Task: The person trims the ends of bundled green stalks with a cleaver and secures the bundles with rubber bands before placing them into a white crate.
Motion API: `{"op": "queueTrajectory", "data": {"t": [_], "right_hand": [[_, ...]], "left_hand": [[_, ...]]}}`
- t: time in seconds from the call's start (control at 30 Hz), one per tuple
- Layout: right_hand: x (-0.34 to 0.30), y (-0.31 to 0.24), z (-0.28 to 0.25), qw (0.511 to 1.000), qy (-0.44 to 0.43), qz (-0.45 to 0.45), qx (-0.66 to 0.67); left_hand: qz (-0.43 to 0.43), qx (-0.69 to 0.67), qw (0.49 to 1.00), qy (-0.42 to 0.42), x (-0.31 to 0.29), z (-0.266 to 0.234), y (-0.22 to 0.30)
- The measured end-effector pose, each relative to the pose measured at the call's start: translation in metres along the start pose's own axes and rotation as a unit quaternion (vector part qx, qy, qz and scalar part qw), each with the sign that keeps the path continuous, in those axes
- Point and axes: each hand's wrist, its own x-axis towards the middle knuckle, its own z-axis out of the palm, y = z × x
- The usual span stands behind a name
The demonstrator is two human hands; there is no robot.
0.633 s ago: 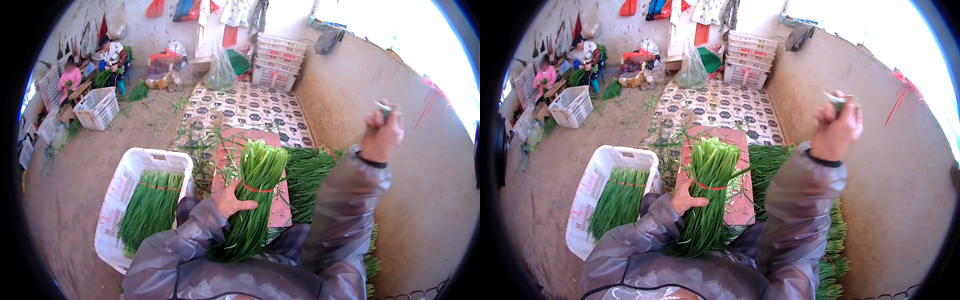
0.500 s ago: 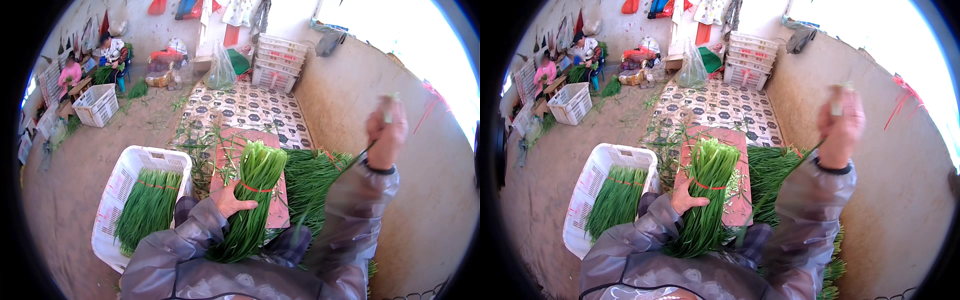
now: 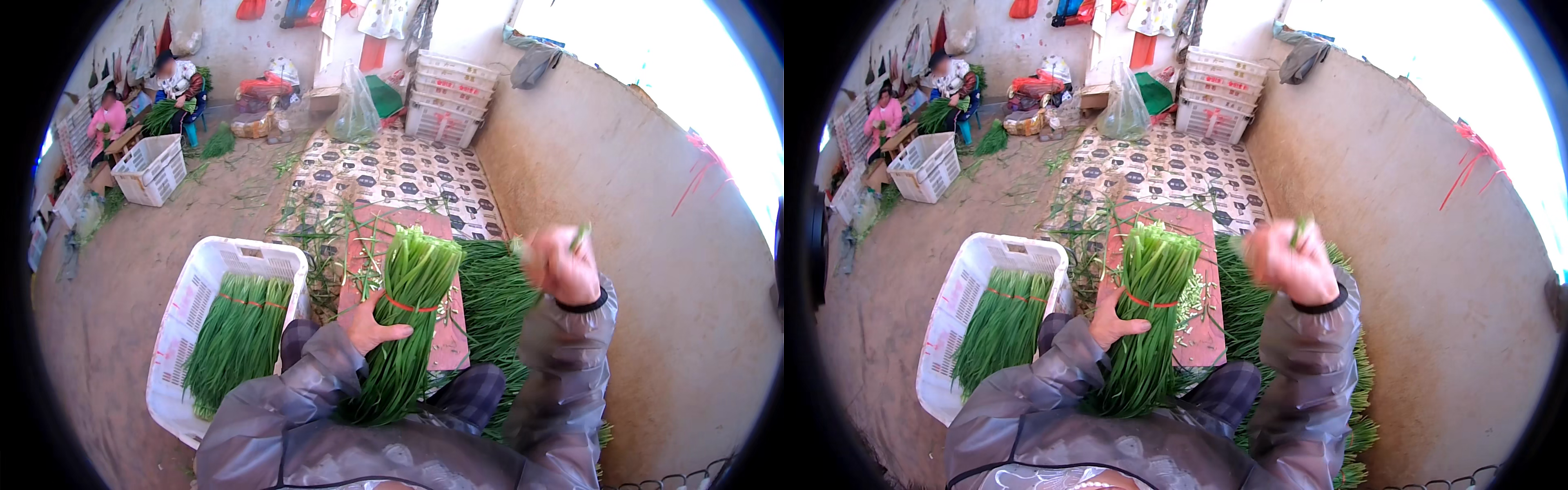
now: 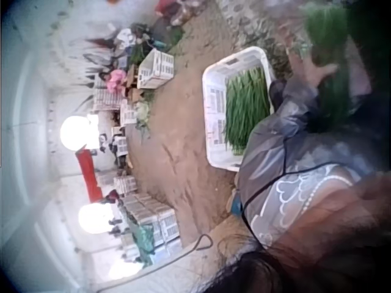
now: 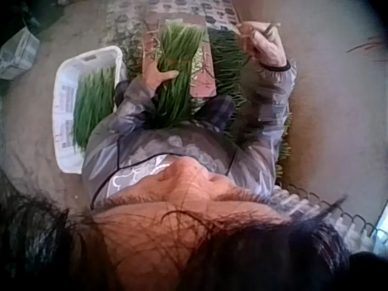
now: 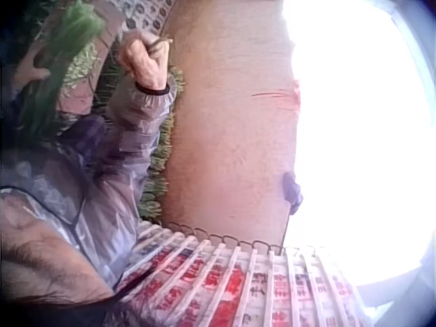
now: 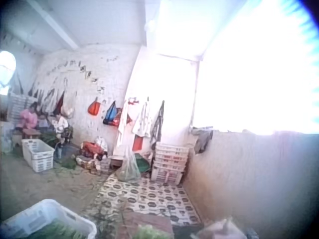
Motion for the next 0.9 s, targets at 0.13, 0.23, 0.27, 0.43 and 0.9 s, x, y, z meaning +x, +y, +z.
{"op": "queueTrajectory", "data": {"t": [0.13,0.23,0.27,0.43,0.9], "right_hand": [[-0.010,0.035,-0.001,0.925,-0.085,0.081,-0.363],[0.002,0.082,0.005,0.944,0.155,0.098,-0.275],[0.008,0.095,0.007,0.948,0.163,0.040,-0.271],[0.019,0.064,0.009,0.947,0.305,-0.055,-0.085],[0.032,0.056,0.021,0.841,0.266,-0.165,-0.441]], "left_hand": [[0.057,-0.073,0.995,-0.032,0.000,0.002,0.001],[0.064,0.012,0.996,-0.062,0.003,-0.001,0.009],[0.056,0.025,0.996,-0.067,0.002,-0.001,0.012],[0.030,-0.043,0.998,-0.041,0.000,0.006,0.002],[0.079,0.086,0.992,0.044,0.007,0.010,0.013]]}}
